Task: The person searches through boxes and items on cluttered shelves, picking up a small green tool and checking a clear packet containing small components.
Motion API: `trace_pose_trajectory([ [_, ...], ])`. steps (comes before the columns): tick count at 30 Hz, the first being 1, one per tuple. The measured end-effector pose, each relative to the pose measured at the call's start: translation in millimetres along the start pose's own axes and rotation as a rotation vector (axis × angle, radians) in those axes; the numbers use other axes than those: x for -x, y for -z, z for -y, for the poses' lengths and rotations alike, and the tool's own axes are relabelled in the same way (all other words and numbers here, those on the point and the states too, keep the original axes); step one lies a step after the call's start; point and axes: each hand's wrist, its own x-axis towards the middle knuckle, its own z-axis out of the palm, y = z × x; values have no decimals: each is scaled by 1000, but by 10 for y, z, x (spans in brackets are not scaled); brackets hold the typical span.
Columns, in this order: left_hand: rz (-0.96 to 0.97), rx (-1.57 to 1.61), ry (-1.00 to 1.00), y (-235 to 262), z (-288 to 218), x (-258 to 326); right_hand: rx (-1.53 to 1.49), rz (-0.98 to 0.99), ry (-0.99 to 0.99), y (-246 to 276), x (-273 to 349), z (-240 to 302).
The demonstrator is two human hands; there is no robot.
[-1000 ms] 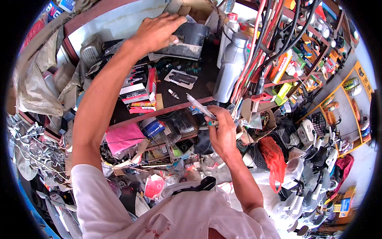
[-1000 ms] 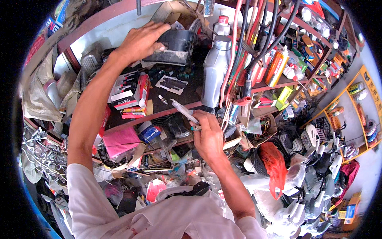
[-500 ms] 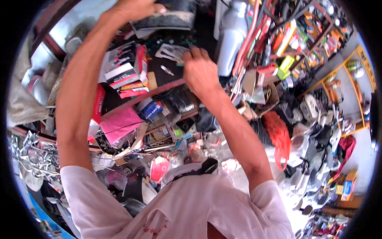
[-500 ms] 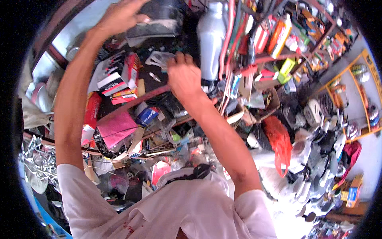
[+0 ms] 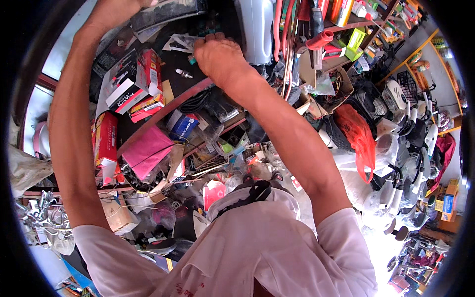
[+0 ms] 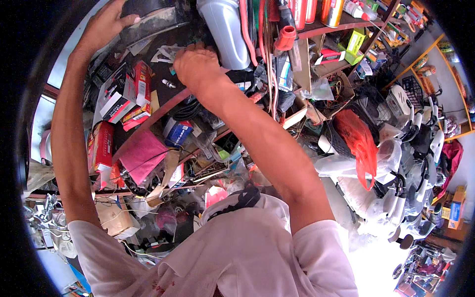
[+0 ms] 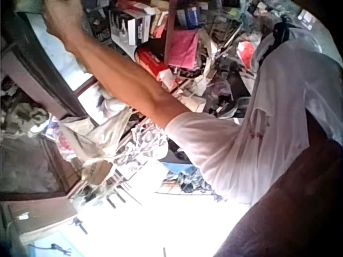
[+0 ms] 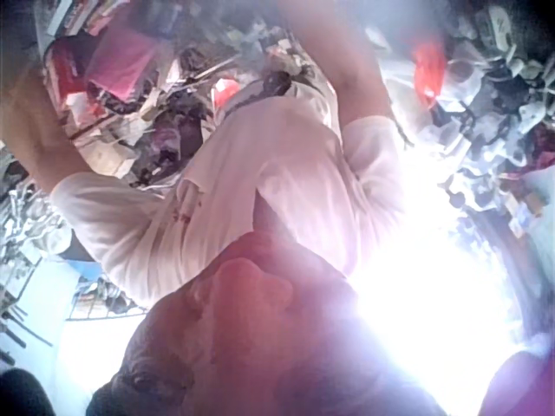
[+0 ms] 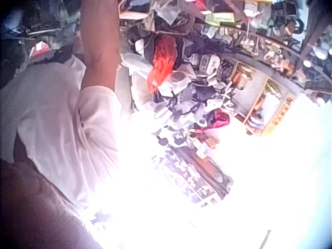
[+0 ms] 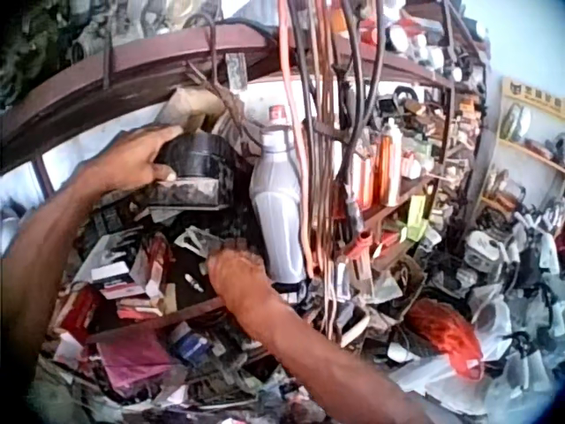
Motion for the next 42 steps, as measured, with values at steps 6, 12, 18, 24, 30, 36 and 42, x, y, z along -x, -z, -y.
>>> trace_pose_trajectory([
  [6, 25, 16, 57, 62, -170, -62, 11, -223, -37, -24, 156, -78],
  [12, 11, 79, 41, 36, -103, -3, -22, -416, 14, 150, 535, 4],
  [18, -61, 27, 26, 32, -102, 48, -95, -436, 47, 137, 625, 32],
  [24, -108, 65, 10, 100, -154, 149, -337, -424, 73, 135, 921, 52],
  [30, 26, 194, -25, 110, -190, 103, -513, -332, -174, 290, 1436, 77],
  [36, -21, -41, -14, 32, -44, 121, -655, -228, -473, 483, 1830, 158],
  [42, 49, -99, -39, -133, -268, 74, -656, -255, -565, 423, 2353, 44],
])
